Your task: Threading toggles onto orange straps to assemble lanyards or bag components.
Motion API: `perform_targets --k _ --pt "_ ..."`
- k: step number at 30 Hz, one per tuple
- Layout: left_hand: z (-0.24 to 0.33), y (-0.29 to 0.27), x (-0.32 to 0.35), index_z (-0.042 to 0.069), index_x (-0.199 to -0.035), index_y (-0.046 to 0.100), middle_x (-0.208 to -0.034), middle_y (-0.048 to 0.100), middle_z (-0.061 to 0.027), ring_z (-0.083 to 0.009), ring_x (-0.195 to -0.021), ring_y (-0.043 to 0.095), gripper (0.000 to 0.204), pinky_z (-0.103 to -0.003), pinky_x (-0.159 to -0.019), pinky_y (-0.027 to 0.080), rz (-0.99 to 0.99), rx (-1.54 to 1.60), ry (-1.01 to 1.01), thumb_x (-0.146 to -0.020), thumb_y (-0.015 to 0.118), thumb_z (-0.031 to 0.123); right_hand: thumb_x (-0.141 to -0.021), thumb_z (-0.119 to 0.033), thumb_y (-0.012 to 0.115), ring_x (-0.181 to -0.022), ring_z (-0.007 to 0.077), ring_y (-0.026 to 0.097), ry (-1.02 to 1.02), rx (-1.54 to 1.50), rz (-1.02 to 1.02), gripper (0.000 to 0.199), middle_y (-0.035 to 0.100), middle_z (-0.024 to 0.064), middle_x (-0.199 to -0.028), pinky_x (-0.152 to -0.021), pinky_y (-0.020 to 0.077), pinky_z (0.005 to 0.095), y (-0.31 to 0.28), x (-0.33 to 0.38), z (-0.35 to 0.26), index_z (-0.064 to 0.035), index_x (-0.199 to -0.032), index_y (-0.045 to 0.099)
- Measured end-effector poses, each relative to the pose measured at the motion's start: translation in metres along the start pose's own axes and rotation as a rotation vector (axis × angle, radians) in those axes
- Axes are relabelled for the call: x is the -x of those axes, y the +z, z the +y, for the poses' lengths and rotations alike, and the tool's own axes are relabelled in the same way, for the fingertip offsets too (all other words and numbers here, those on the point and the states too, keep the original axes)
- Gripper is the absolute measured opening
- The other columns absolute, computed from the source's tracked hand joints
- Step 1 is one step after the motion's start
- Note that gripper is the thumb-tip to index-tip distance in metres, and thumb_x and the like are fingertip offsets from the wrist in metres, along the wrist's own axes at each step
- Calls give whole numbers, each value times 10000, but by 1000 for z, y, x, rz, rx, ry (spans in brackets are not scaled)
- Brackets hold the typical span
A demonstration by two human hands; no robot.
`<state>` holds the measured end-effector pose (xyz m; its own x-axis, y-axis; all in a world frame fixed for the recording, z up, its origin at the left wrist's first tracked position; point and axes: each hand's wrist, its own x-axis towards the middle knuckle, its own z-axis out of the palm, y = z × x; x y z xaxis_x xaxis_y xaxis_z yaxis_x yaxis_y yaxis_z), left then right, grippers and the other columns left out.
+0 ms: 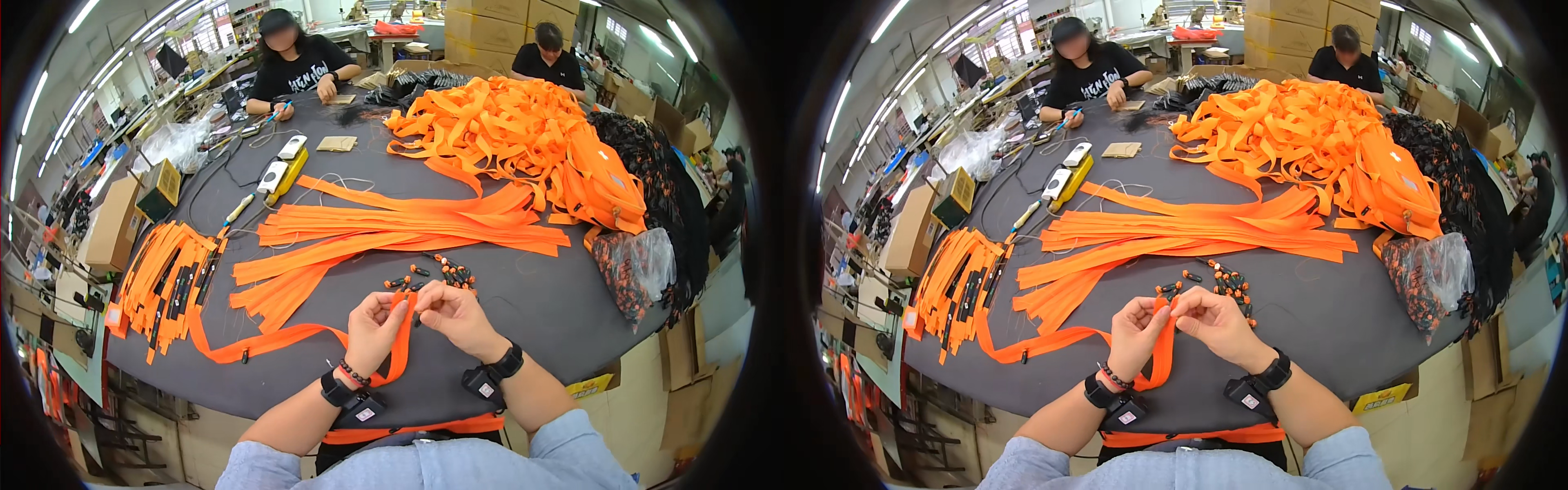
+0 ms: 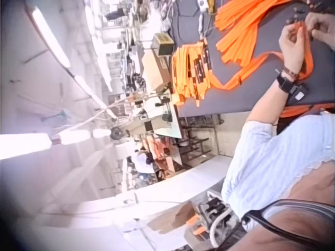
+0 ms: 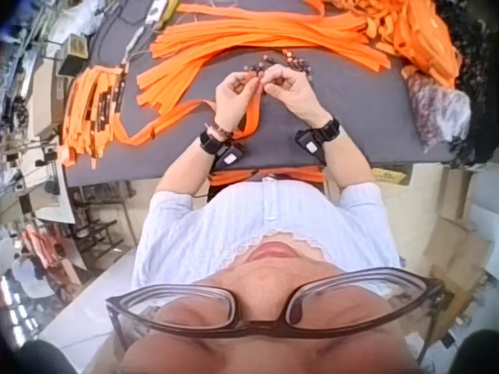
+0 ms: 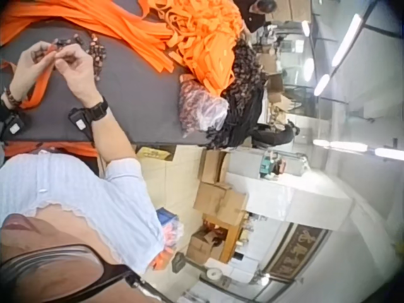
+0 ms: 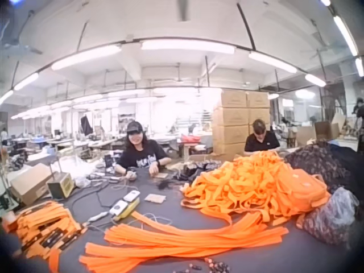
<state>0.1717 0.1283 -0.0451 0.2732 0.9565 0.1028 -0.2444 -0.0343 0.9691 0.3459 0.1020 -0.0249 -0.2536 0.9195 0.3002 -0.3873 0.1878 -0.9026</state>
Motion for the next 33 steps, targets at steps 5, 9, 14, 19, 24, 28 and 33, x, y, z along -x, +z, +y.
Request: perform_targets --k 5,9,14,19,24,28,33 --pt "4 5 3 -38 -1008 594 -904 668 -47 -58 -804 618 144 -182 -704 490 -12 -12 -1 -897 633 44 -889 -21 632 -930 97 601 109 -59 159 132 633 40 -981 -830 491 232 1 1 5 2 -1015 602" --pt "1 4 4 -54 -1009 611 -879 672 -44 -57 -778 626 160 -177 -689 497 -16 -35 -5 -888 644 45 -885 1 624 -904 96 611 66 15 238 137 638 45 -982 -827 500 233 0 0 11 7 -1021 604" --pt "0 5 5 -55 -1032 641 -903 682 -54 -66 -792 629 180 -182 -714 504 -47 -22 18 -882 651 44 -884 0 627 -890 101 617 46 94 271 140 648 58 -971 -827 500 236 0 -1 10 14 -1022 616" --pt "-2 4 4 -49 -1031 656 -917 686 -61 -66 -796 629 179 -184 -713 505 -33 -21 34 -880 655 47 -880 -2 632 -902 100 608 17 150 256 147 638 42 -970 -823 497 236 -1 -2 13 18 -1026 637" --pt "-1 3 6 -47 -1021 663 -906 687 -61 -63 -771 627 178 -186 -684 504 -37 -58 29 -876 662 55 -871 -5 643 -894 94 591 -16 245 265 150 619 25 -958 -786 488 225 3 -2 9 6 -1020 662" --pt "-6 2 5 -29 -999 685 -872 684 -56 -68 -750 631 167 -193 -666 504 -12 -150 78 -863 677 69 -853 -17 666 -836 96 581 -82 423 245 138 619 37 -940 -730 470 218 1 -1 10 -15 -990 682" --pt "-8 2 3 -24 -1005 688 -867 677 -54 -81 -752 639 169 -200 -665 506 -24 -136 130 -866 673 71 -835 -37 691 -786 97 574 -104 517 238 127 625 38 -905 -700 462 219 1 0 9 -26 -962 695"
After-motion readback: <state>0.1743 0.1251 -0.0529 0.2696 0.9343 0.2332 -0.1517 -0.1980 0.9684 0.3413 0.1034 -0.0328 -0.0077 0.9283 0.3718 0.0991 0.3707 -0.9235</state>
